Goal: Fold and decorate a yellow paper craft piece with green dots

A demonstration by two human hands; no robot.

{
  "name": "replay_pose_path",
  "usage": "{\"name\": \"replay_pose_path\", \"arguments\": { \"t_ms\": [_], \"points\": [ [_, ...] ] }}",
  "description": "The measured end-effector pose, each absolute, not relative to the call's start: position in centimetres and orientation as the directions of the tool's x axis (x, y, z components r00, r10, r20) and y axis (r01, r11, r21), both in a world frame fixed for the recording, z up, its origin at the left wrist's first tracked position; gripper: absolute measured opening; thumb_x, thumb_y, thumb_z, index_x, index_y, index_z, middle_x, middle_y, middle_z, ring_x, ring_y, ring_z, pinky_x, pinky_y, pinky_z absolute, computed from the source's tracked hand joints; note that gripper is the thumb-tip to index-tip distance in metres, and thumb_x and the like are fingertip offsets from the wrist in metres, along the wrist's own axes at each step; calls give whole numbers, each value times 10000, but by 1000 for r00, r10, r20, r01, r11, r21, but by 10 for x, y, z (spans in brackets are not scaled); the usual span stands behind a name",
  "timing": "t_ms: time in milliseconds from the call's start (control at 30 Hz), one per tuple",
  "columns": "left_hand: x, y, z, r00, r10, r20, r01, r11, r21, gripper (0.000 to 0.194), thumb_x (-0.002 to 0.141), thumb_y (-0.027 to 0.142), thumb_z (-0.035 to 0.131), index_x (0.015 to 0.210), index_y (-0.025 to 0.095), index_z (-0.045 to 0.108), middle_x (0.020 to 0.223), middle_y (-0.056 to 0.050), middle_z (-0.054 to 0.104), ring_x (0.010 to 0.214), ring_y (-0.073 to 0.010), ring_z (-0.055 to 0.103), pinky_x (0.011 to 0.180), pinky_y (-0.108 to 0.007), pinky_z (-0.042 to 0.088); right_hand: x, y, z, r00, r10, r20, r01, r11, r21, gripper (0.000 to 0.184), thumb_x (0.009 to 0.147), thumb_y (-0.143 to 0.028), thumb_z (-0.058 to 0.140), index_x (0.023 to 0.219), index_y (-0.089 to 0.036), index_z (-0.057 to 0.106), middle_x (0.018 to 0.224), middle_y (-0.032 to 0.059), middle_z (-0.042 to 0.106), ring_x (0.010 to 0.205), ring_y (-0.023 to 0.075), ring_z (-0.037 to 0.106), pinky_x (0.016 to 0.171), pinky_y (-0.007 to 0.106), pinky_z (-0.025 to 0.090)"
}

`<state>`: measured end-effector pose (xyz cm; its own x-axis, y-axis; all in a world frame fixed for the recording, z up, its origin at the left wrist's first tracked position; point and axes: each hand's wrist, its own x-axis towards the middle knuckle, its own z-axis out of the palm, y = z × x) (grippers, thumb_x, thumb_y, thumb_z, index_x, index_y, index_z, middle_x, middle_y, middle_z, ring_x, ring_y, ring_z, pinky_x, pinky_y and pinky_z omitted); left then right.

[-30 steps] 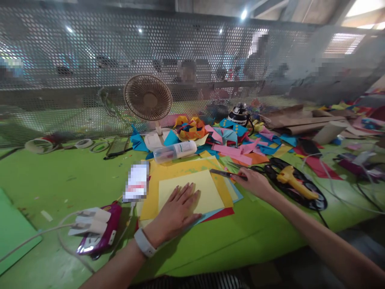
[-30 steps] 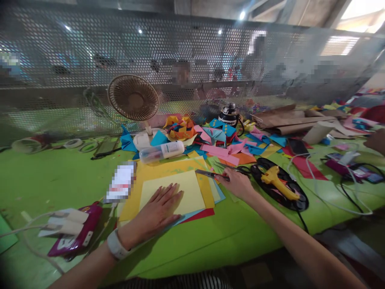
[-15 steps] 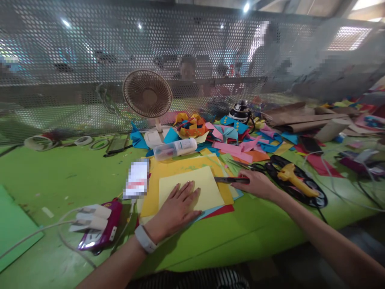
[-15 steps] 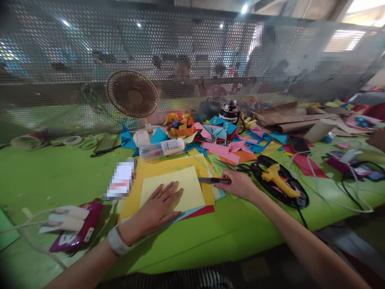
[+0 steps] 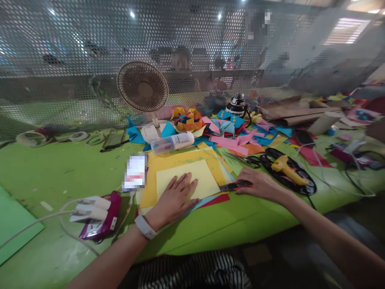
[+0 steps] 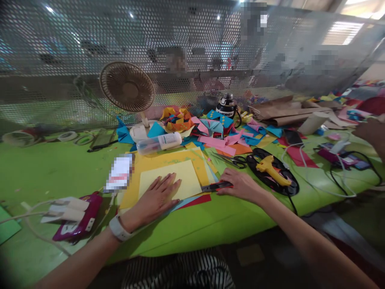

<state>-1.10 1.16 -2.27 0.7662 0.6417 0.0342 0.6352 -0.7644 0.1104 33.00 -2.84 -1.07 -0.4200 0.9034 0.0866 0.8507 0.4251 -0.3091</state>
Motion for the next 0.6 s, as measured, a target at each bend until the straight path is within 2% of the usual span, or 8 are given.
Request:
{"name": "replay_pose_path", "arguments": {
  "t_ms": [167, 600],
  "points": [
    [-10, 11, -23, 759, 650, 23, 645, -757, 103, 615, 928, 583, 236, 1456, 272, 188, 1535, -36, 130, 1399, -240, 120, 1127, -445, 117, 326, -31, -18, -408, 893, 188, 837, 448, -314, 309, 816, -500, 589, 986, -255, 669, 912, 47, 610, 858, 199, 585, 749, 300, 448],
    [-10, 11, -22, 756, 654, 21, 648, -753, 113, 618, 923, 594, 232, 1455, 281, 189, 1537, -30, 140, 1399, -238, 124, 1127, -443, 108, 340, -46, -26, -356, 897, 261, 834, 431, -345, 328, 821, -496, 586, 1013, -254, 696, 893, 51, 628, 850, 202, 593, 744, 309, 464]
  ]
}}
